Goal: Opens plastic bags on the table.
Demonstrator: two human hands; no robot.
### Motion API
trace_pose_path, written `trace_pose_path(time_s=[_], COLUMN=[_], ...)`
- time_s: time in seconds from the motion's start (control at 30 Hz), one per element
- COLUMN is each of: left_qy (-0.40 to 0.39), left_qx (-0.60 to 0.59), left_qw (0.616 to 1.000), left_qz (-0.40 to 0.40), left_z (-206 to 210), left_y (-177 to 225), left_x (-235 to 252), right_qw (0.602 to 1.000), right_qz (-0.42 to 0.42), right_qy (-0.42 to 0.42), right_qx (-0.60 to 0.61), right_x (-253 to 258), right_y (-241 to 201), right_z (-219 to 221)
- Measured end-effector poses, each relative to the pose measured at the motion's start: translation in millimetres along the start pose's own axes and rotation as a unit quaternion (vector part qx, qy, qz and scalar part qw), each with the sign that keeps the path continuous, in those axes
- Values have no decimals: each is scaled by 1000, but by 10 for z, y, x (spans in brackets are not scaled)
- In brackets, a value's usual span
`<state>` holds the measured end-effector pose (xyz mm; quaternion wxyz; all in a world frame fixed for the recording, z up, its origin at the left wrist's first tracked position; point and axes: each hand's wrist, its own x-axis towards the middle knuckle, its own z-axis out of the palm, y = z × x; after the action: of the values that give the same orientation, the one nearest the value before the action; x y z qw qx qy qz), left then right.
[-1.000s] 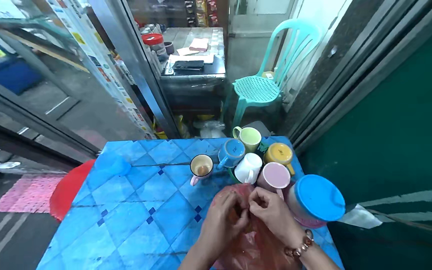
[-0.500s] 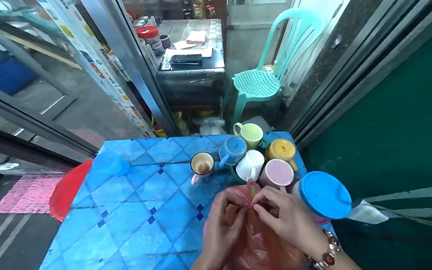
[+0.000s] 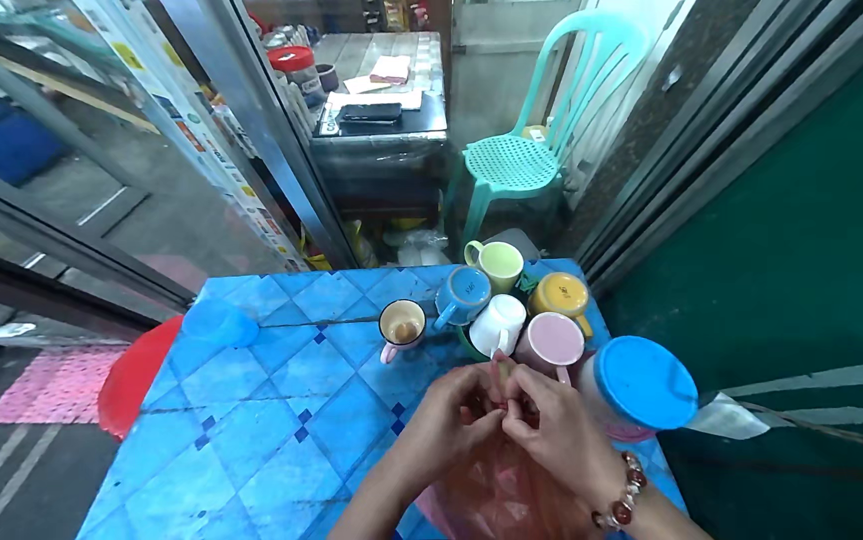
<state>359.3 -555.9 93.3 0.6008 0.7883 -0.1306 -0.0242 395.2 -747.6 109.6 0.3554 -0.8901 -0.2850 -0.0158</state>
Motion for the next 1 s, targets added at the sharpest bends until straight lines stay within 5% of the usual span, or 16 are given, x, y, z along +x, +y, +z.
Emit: trace_pose_path(time_s=[0.27,0.5,0.67,0.8,0.9,1.0], left_qy=[64,9,22,49,81,61], left_qx=[155,292,328,279,200,270], left_qw=[983,947,932,954,974,956], left_qz=[73,134,155,98,73,97], left_z=[122,28,15,56,107,123], left_y=[25,116,145,84,0,34], left_x=[-43,-50,-16,-48,-73,-87], right_qw=[947,993,994,990,946,956], right_qz=[252,-18,10,113,229,186], right_qy=[-75,-113,-104,-24,-46,-153], right_qx=[184,4,-28,82,224,168], right_x=[26,105,136,115,98,87], right_y=[-95,-3,-102,-98,-93,-37], right_z=[-95,-254,-206,-51,-69,-241])
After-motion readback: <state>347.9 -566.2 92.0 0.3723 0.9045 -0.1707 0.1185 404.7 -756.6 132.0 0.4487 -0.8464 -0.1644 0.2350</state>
